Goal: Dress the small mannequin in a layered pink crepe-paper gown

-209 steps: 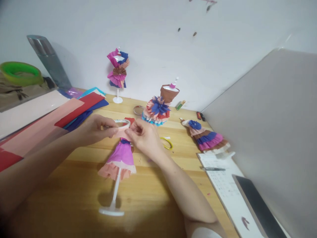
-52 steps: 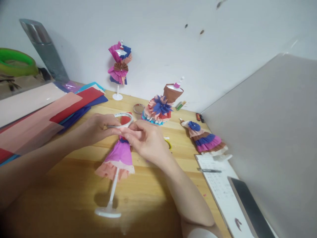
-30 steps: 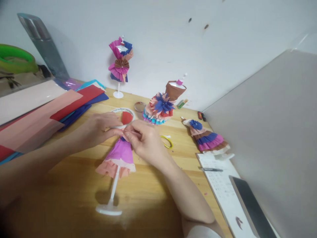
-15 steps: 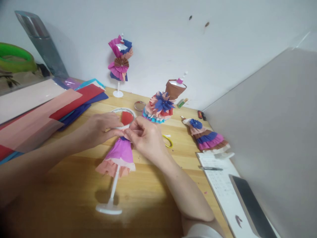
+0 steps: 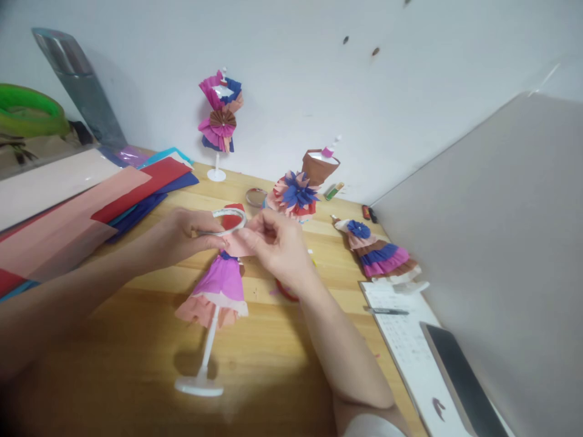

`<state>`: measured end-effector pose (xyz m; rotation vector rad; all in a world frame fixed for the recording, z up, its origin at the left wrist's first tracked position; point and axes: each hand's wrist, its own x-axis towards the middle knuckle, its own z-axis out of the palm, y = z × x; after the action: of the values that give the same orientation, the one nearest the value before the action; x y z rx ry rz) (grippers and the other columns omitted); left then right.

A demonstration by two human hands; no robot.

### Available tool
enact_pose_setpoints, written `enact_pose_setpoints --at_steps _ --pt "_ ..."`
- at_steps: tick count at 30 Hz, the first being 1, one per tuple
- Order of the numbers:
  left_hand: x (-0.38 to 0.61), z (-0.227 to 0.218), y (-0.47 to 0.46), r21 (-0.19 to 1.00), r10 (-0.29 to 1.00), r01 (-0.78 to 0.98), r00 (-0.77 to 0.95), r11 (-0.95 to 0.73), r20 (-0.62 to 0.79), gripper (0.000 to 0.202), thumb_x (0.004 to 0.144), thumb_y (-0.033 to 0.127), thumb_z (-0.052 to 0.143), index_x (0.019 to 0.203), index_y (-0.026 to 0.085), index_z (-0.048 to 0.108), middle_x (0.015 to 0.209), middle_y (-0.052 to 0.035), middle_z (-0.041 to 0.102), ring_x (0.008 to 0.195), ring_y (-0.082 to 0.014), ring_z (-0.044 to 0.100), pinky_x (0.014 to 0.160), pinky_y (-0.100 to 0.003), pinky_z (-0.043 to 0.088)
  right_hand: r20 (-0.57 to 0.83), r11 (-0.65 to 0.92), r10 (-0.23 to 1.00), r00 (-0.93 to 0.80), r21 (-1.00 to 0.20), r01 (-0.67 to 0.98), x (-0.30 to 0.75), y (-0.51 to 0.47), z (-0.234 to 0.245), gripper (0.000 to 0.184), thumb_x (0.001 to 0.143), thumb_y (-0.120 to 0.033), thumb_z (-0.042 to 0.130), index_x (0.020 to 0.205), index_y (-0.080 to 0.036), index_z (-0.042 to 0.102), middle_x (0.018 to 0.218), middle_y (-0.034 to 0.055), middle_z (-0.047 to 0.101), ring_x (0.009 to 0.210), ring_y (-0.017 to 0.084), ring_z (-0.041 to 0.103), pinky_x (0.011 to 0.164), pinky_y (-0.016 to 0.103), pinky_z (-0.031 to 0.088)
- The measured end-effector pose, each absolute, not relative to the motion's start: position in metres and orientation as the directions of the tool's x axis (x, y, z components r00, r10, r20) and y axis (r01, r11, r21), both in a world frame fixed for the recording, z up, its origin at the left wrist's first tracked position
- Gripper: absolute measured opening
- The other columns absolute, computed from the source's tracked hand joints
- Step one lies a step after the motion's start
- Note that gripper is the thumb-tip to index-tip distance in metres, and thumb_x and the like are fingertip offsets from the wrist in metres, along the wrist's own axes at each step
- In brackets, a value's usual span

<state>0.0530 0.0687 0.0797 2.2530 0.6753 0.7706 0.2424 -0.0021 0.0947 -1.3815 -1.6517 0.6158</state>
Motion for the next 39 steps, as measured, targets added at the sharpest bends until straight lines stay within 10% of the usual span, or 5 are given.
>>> enact_pose_setpoints --at_steps 6,14,21,30,39 --pt "0.052 0.084 0.073 0.886 0.751 0.183 0.618 -0.426 0.233 0.026 0.077 0.029 0.06 0.057 0.014 0.065 0.053 0.0009 0.061 0.054 -0.0112 0.055 0.051 -0.021 0.039 0.388 0.276 0.9 0.197 -0.859 0.431 0.262 0.012 0.082 0.046 0.083 -0.064 0.051 0.089 -0.019 0.06 0.077 0.004 0.064 0.064 0.016 0.058 0.054 0.026 0.043" --pt "0.051 0.088 0.074 0.964 0.835 0.052 0.514 -0.26 0.197 0.029 0.074 0.033 0.061 0.051 0.015 0.059 0.057 -0.0022 0.065 0.062 -0.0136 0.06 0.063 -0.024 0.047 0.072 0.118 0.98 -0.184 -0.96 0.252 0.237 0.009 0.072 0.046 0.072 -0.06 0.067 0.079 -0.015 0.061 0.066 0.0016 0.063 0.058 0.013 0.056 0.054 0.024 0.041" --pt "0.053 0.085 0.072 0.972 0.848 0.024 0.494 -0.234 0.192 0.028 0.074 0.029 0.062 0.05 0.015 0.059 0.055 -0.0008 0.064 0.065 -0.0131 0.062 0.065 -0.024 0.048 -0.07 0.144 0.943 -0.325 -0.794 0.591 0.225 -0.003 0.072 0.037 0.08 -0.049 0.062 0.064 -0.016 0.059 0.053 -0.0029 0.05 0.049 0.008 0.041 0.046 0.021 0.032" --pt "0.057 0.082 0.07 0.967 0.835 0.057 0.519 -0.249 0.185 0.027 0.073 0.028 0.061 0.049 0.015 0.06 0.051 0.0 0.062 0.055 -0.0108 0.057 0.057 -0.022 0.044 0.31 0.245 0.95 0.03 -0.802 0.544 0.221 -0.002 0.061 0.029 0.084 -0.043 0.058 0.071 -0.017 0.06 0.054 -0.0038 0.046 0.048 0.009 0.038 0.046 0.023 0.029" --pt "0.055 0.087 0.068 0.975 0.823 0.03 0.543 -0.218 0.168 0.03 0.073 0.028 0.059 0.046 0.015 0.057 0.049 0.0005 0.06 0.053 -0.0102 0.055 0.056 -0.022 0.043 0.333 0.268 0.942 0.044 -0.823 0.501 0.21 -0.007 0.065 0.036 0.083 -0.036 0.054 0.052 -0.019 0.047 0.046 -0.0044 0.042 0.044 0.008 0.034 0.045 0.023 0.026"
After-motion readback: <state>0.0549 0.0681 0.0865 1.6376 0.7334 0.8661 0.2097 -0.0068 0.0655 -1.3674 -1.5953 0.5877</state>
